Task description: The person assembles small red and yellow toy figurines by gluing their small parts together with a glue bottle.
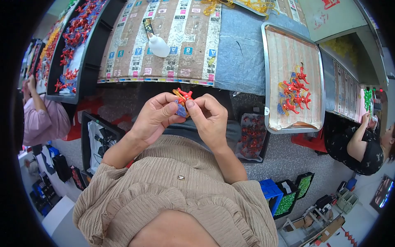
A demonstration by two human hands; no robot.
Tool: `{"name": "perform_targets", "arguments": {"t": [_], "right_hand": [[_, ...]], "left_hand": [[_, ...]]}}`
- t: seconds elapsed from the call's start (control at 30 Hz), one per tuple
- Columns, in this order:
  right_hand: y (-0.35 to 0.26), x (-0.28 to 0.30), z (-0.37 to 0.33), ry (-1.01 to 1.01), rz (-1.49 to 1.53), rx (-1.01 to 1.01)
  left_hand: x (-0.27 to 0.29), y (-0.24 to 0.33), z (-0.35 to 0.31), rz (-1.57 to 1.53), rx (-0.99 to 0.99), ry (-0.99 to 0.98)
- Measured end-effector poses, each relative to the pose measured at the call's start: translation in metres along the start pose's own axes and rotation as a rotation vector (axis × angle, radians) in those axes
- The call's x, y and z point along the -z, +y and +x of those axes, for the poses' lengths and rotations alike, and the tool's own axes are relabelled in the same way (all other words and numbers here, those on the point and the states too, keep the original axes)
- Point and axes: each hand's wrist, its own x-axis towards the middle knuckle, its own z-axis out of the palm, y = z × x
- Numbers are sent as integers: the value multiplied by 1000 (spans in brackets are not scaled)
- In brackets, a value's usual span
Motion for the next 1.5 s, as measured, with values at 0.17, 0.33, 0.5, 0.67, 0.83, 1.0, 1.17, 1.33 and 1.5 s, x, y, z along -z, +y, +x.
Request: {"name": "perform_targets", "arguments": {"t": [0.17,0.33,0.5,0.67,0.83,1.0,1.17,1.33,1.5], "right_hand": [[1,-2,3,-15,-34,64],[1,-4,2,-21,-58,121],[-2,-3,1,-37,-10,73],[0,-1,-2,-33,70,39],[1,1,-1,54,-258,395],[-3,0,-1,52,-406,536],[3,0,3,45,-465,739],[5,-1,2,44,-448,761],[7,-6,-3,44,-429,740]], "left_hand": [[0,-2,-2,8,-12,32],[-2,-1,-4,69,-84,69],[-2,-2,-5,132,-174,59],[-5,-1,-6,184,-208,42],[-7,-2,-8,150,-231,-32],[-5,5,-10,186,-221,-63],[-1,8,-10,226,-210,-72],[-3,8,-11,360,-329,-81],[0,4,-15,488,-413,-52]]}}
